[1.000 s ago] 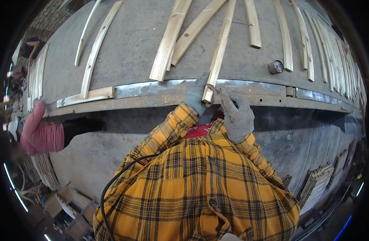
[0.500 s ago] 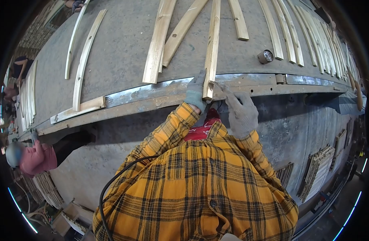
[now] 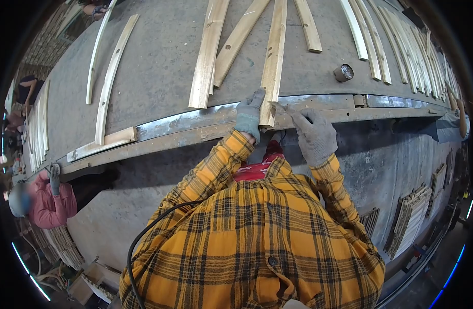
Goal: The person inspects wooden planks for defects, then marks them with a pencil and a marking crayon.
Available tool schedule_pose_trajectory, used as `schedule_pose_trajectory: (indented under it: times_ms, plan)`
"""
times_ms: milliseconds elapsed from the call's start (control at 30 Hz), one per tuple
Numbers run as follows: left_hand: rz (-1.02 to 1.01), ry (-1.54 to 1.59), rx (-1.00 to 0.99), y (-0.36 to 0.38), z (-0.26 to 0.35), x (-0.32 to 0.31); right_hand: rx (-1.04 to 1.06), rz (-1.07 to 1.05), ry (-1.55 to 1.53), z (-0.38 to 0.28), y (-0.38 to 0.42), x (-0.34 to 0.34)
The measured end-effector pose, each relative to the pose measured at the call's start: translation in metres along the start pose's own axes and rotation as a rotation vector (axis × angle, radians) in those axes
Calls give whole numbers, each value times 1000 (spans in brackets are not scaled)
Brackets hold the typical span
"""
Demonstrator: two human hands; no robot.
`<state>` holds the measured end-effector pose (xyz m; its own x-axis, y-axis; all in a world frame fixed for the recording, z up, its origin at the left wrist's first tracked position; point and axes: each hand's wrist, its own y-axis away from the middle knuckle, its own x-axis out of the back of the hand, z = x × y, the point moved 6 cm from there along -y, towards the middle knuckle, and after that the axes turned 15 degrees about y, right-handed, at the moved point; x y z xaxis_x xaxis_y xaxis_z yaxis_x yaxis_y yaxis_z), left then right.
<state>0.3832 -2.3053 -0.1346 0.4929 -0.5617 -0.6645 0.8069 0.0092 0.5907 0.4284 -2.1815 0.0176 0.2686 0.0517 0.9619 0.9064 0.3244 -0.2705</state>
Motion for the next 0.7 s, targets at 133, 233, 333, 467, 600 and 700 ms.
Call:
schedule_pose_trajectory:
  times_ms: [133, 233, 333, 467, 600, 700]
  plan:
    - [-8, -86, 29, 2, 6, 4, 88, -74, -98, 2, 4, 2]
    - [-133, -82, -93, -21, -5, 21, -36, -107, -359, 7, 1, -9]
    - [-19, 49, 151, 1, 10, 22, -137, -33, -481, 7, -3, -28]
    - [-490, 538, 453, 9, 2, 27, 73, -75, -794, -5, -10, -47]
    - [-533, 658, 437, 28, 10, 36, -473, -181, -1145, 46, -28, -108]
    - [-400, 408, 424, 33, 16, 51, -571, -87, -1040, 71, -64, -136]
